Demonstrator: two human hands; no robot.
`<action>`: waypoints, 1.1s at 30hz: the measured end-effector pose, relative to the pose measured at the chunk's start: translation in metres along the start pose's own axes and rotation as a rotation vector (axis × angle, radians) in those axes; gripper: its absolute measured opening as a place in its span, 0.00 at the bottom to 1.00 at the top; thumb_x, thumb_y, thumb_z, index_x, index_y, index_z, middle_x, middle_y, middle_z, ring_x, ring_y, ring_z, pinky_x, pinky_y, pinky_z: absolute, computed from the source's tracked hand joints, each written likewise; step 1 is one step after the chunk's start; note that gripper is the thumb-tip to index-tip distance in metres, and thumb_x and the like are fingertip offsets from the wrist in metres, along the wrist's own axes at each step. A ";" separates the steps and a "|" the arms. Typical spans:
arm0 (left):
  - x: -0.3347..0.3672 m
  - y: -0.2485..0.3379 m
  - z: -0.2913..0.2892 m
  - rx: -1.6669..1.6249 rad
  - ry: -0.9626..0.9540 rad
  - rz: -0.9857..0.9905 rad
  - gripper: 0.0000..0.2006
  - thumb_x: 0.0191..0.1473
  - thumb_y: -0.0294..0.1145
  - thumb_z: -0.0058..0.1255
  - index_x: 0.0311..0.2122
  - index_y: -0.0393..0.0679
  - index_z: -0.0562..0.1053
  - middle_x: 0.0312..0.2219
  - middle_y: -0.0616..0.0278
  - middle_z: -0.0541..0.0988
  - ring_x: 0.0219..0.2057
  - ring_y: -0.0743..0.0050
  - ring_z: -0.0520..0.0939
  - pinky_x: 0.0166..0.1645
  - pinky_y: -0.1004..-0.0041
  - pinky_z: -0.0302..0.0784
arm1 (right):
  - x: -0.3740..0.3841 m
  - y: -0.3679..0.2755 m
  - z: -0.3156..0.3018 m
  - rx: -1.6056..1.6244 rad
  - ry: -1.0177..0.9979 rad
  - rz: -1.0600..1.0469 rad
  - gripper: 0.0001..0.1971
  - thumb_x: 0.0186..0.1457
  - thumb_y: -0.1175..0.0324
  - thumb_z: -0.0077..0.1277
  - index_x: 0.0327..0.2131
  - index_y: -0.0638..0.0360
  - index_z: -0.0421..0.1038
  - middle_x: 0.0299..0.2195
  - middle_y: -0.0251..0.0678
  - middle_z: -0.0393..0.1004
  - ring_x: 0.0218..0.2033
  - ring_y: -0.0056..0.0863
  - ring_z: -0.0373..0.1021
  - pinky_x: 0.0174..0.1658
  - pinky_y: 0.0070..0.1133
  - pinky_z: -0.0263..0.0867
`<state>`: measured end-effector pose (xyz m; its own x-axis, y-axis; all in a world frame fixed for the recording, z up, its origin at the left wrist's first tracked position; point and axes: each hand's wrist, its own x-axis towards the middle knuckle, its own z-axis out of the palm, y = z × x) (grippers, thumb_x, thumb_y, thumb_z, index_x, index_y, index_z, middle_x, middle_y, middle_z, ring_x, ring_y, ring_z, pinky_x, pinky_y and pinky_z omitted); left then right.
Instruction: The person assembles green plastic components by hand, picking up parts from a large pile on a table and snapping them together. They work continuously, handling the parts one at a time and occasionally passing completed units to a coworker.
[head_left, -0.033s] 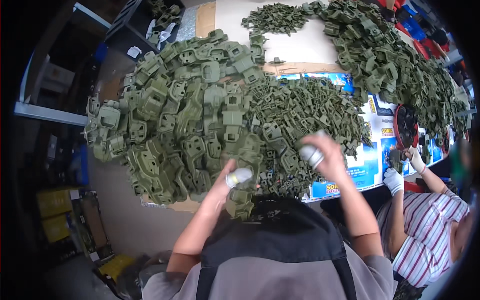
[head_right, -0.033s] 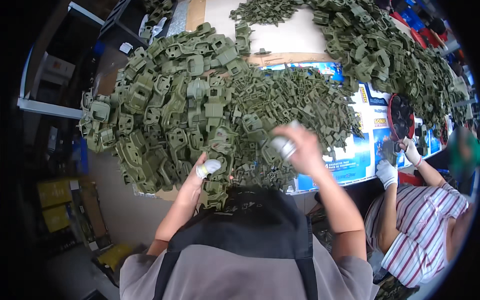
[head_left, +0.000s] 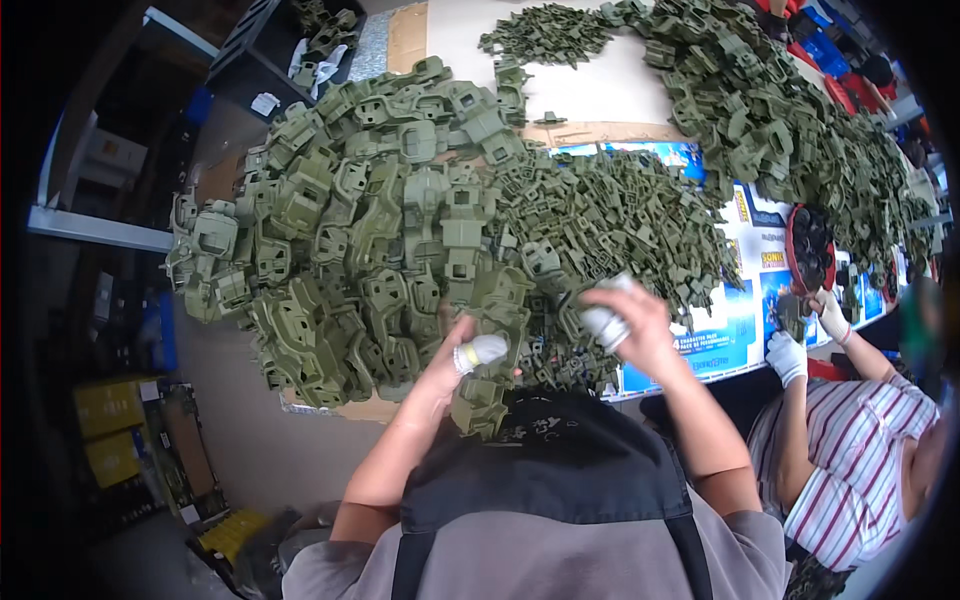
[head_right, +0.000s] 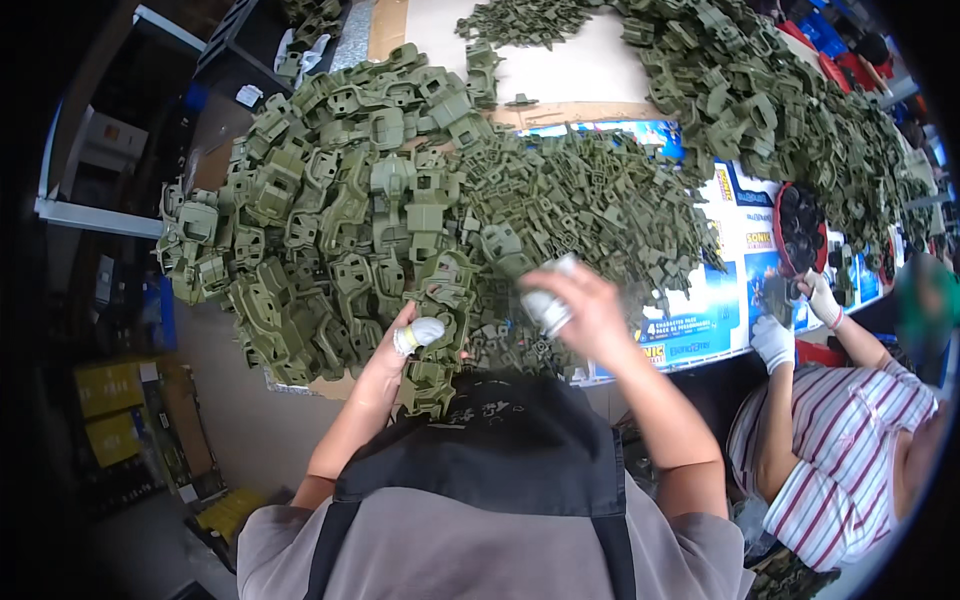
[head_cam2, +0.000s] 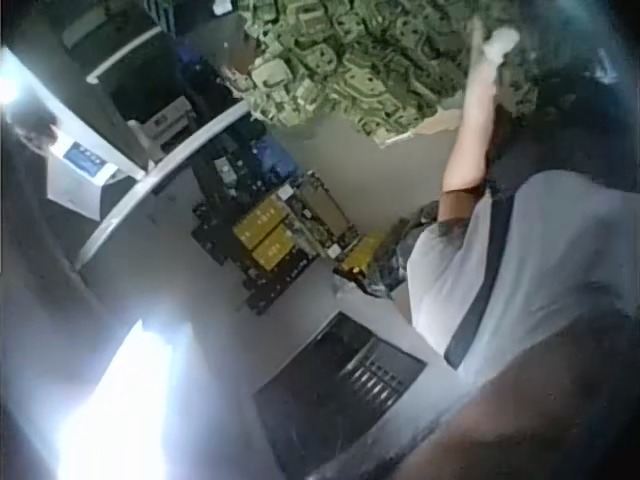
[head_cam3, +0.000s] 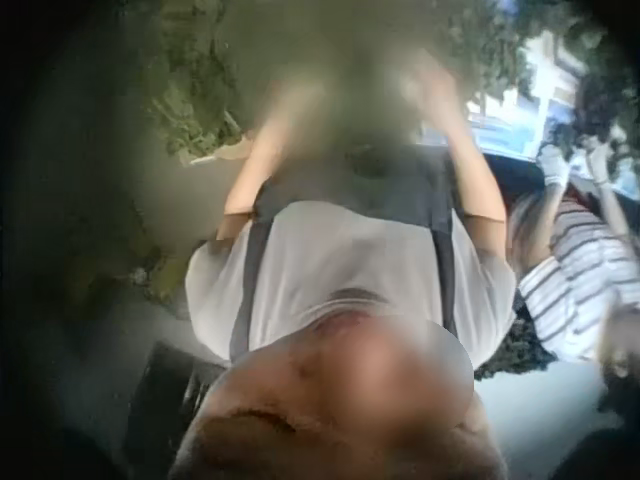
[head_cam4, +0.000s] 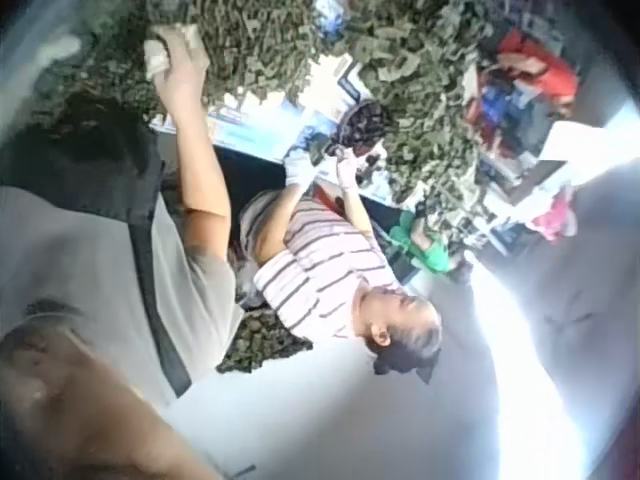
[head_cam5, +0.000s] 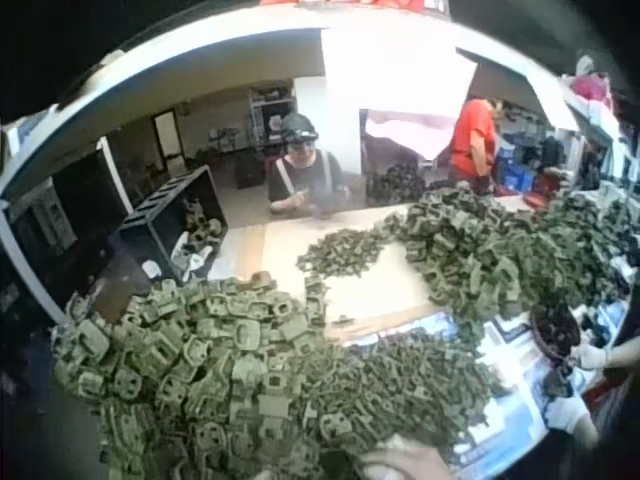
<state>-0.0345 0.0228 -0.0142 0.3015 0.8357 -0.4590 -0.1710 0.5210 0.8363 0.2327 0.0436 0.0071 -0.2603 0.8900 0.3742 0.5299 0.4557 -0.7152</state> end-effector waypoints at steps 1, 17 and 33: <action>0.003 0.002 0.007 -0.016 -0.083 0.020 0.33 0.49 0.36 0.54 0.57 0.36 0.55 0.46 0.55 0.71 0.44 0.68 0.75 0.49 0.70 0.71 | -0.005 -0.011 0.009 0.006 -0.035 -0.001 0.15 0.41 0.75 0.55 0.37 0.53 0.71 0.31 0.40 0.72 0.32 0.41 0.71 0.37 0.27 0.67; -0.004 0.009 0.027 0.198 -0.356 -0.012 0.32 0.43 0.27 0.59 0.55 0.42 0.61 0.41 0.62 0.74 0.38 0.78 0.75 0.40 0.75 0.71 | -0.027 -0.042 0.003 -0.116 -0.343 0.110 0.17 0.39 0.77 0.51 0.38 0.58 0.70 0.26 0.42 0.71 0.28 0.43 0.70 0.32 0.31 0.67; 0.010 -0.005 0.014 0.346 -0.468 0.039 0.28 0.42 0.21 0.59 0.50 0.39 0.63 0.40 0.60 0.74 0.38 0.73 0.77 0.39 0.75 0.75 | -0.032 -0.025 0.019 0.057 -0.428 0.178 0.18 0.39 0.80 0.47 0.38 0.58 0.72 0.34 0.43 0.74 0.36 0.43 0.71 0.42 0.30 0.67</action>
<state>-0.0180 0.0261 -0.0190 0.6970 0.6464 -0.3105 0.1024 0.3388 0.9353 0.2123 0.0039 0.0016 -0.4854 0.8739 -0.0254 0.5540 0.2850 -0.7822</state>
